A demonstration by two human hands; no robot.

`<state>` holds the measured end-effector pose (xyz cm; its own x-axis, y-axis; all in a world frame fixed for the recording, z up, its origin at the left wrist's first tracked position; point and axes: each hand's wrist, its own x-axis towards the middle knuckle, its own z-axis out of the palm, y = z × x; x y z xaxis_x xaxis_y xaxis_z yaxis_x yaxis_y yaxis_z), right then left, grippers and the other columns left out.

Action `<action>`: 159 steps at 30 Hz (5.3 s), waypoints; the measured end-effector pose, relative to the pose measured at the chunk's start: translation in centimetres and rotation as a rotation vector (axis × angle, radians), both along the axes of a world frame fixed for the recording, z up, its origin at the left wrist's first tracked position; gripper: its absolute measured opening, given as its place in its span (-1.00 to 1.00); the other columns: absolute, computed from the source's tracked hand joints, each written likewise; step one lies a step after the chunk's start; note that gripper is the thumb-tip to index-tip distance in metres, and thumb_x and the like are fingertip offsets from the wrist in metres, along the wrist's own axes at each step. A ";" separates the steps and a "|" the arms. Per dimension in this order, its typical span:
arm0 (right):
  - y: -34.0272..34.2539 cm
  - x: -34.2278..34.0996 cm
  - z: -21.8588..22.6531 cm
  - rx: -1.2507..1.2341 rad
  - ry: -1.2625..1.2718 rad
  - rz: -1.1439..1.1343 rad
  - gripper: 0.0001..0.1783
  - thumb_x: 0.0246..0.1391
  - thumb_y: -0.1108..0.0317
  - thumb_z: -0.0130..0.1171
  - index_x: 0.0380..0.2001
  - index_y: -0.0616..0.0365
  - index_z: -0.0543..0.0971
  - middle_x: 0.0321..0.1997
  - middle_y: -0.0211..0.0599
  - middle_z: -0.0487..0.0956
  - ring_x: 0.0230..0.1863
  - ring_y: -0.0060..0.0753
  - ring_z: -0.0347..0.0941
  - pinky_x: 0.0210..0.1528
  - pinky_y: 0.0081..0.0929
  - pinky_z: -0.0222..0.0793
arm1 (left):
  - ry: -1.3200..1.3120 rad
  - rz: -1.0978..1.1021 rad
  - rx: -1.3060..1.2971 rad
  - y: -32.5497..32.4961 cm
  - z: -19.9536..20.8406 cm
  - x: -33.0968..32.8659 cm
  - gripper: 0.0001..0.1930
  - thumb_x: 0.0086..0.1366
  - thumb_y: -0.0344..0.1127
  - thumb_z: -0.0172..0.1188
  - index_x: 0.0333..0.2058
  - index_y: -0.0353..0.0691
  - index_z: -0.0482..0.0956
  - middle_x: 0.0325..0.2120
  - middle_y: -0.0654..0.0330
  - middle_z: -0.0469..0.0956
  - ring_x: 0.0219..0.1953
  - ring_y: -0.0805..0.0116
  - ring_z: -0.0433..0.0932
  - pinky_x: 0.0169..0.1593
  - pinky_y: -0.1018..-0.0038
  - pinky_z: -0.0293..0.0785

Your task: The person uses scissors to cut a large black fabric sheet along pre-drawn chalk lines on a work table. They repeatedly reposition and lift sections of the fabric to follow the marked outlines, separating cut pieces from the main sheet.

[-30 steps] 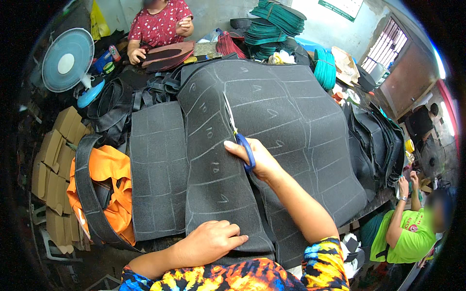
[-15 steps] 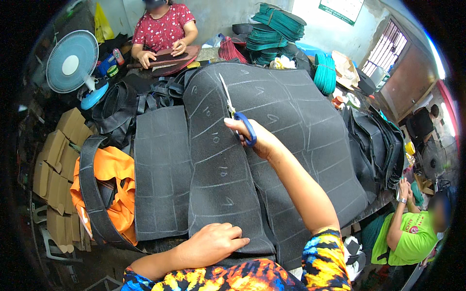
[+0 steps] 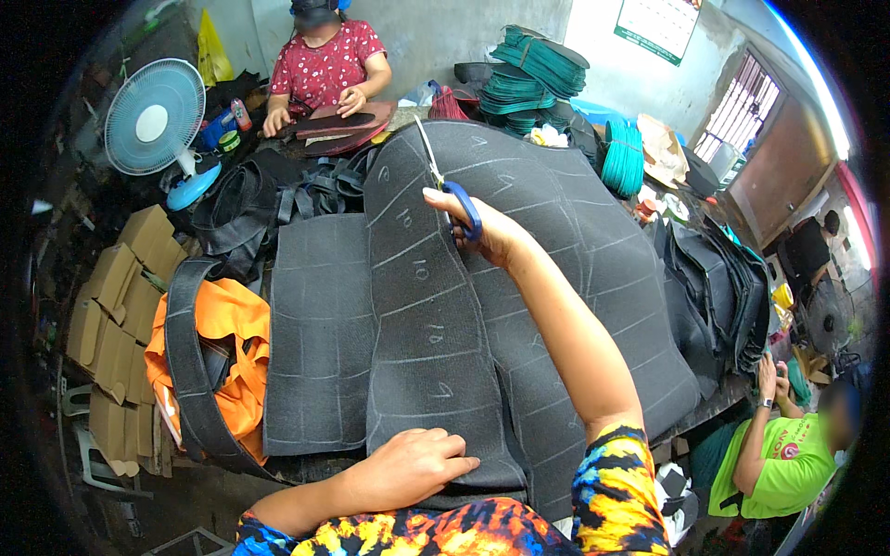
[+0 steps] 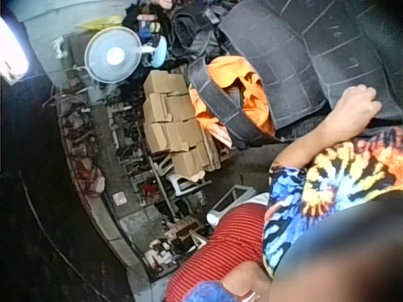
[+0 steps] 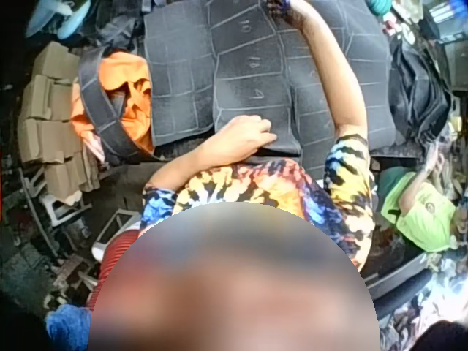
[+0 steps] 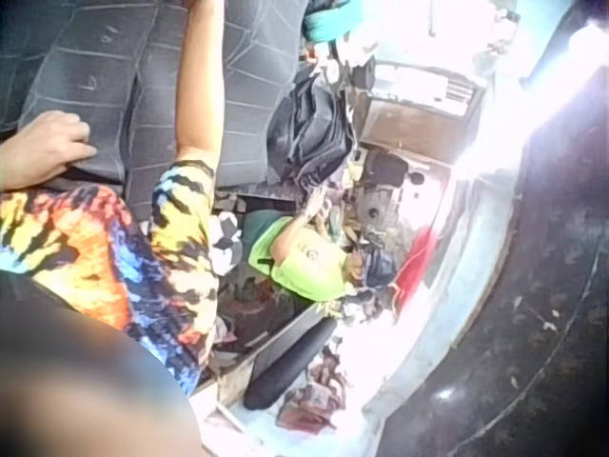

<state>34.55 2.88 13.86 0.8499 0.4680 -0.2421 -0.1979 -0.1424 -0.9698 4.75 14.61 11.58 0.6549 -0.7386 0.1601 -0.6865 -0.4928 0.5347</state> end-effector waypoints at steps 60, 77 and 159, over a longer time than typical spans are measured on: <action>-27.8 -29.9 -7.1 -0.903 -0.409 -0.461 -0.54 -0.11 0.14 0.45 -0.42 0.23 0.43 -0.47 -0.09 0.50 -0.44 -0.12 0.48 -0.32 -0.24 0.38 | 0.407 0.098 0.170 -0.9 -4.7 10.2 -0.54 0.39 0.02 0.09 -0.13 -0.36 0.60 -0.24 -0.07 0.63 -0.13 0.11 0.61 -0.06 0.28 0.47; -25.2 -30.0 -6.6 -0.481 -0.519 -0.536 -0.64 0.01 0.17 0.41 -0.22 0.16 0.56 -0.54 -0.44 0.44 -0.52 -0.61 0.31 -0.43 -0.56 0.25 | 1.177 0.263 -0.675 -10.9 -5.8 12.4 -0.34 0.22 -0.09 0.37 0.15 -0.36 0.36 0.06 0.02 0.51 0.07 0.15 0.52 0.18 0.27 0.40; -25.9 -25.9 1.5 -0.298 -0.023 -0.029 -0.69 0.03 0.29 0.42 -0.40 0.16 0.45 -0.47 -0.60 0.38 -0.41 -0.77 0.24 -0.39 -0.66 0.19 | 0.604 0.256 -0.661 -4.8 -9.2 3.4 -0.58 0.39 -0.27 0.17 0.12 -0.38 0.43 0.08 -0.01 0.50 0.15 0.15 0.43 0.25 0.32 0.26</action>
<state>8.62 -23.06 15.41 0.8688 0.3543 -0.3460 -0.1850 -0.4158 -0.8904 8.14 9.82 2.42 0.8946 -0.4403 0.0762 -0.1132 -0.0585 0.9918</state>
